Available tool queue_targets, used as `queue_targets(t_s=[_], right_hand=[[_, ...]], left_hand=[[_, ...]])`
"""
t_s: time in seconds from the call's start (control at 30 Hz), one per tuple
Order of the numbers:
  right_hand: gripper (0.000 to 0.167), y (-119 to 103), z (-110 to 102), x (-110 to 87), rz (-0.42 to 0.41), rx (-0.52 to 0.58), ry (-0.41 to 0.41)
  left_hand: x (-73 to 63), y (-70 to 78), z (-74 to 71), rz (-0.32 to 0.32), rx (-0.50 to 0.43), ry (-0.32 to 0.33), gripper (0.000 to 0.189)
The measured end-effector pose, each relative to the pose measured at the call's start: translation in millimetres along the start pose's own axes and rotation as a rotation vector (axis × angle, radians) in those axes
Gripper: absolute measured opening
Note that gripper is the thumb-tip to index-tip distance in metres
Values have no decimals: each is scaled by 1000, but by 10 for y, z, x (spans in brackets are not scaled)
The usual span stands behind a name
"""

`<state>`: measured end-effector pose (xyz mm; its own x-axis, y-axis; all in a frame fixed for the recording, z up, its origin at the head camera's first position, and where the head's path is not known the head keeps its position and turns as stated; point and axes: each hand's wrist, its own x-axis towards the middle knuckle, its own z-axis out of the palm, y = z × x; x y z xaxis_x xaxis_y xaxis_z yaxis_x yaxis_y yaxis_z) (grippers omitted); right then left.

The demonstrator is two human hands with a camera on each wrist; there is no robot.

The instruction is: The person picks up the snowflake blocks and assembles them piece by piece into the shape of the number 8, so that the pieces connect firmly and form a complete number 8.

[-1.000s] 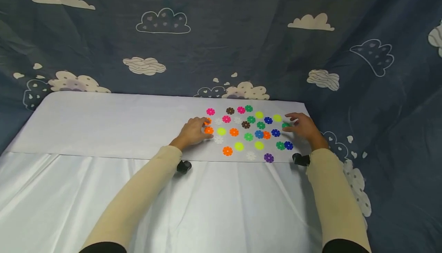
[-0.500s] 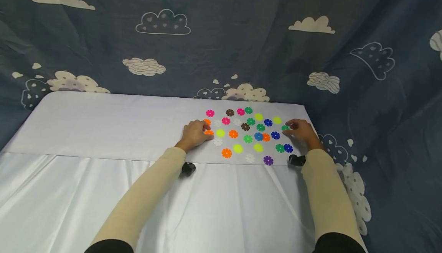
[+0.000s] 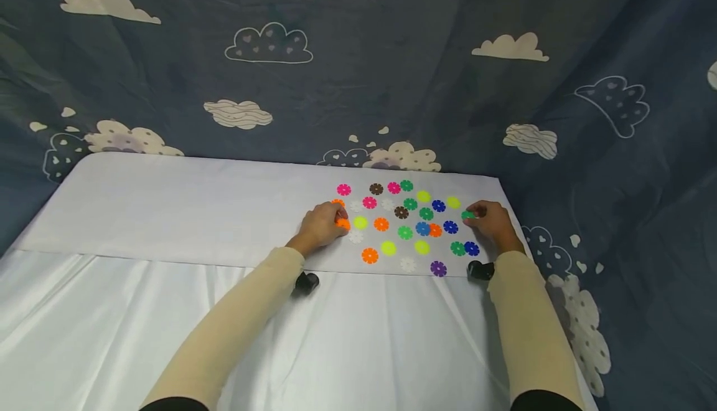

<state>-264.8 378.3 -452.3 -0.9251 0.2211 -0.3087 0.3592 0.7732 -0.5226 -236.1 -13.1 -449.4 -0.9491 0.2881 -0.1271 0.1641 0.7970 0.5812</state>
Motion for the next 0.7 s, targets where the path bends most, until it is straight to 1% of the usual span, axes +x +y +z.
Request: queue_targets(t_s=[0.07, 0.13, 0.23, 0.3, 0.37, 0.43, 0.5, 0.57, 0.63, 0.7], right_hand=[[39, -4, -2, -13, 3, 2, 3], [39, -10, -3, -20, 9, 7, 2], [39, -24, 1, -18, 27, 16, -2], [40, -41, 9, -17, 39, 21, -5], [40, -53, 19, -17, 48, 23, -8], [40, -60, 30, -17, 54, 24, -5], [39, -61, 39, -19, 56, 19, 2], [39, -56, 43, -17, 56, 11, 12], [40, -55, 41, -23, 61, 9, 22], [40, -37, 33, -17, 61, 4, 27]], left_hand=[[-10, -4, -3, 23, -49, -2, 21], [-23, -29, -14, 52, -119, -2, 18], [-53, -103, -51, 106, -216, -6, 18], [-84, -169, -89, 120, -266, -20, 19], [-128, -240, -138, 107, -298, -41, 20], [-187, -303, -199, 78, -317, -63, 20], [-254, -361, -260, 47, -317, -76, 19], [-334, -408, -327, 33, -305, -76, 19], [-421, -452, -394, 24, -336, -75, 19], [-502, -504, -457, 5, -389, -77, 19]])
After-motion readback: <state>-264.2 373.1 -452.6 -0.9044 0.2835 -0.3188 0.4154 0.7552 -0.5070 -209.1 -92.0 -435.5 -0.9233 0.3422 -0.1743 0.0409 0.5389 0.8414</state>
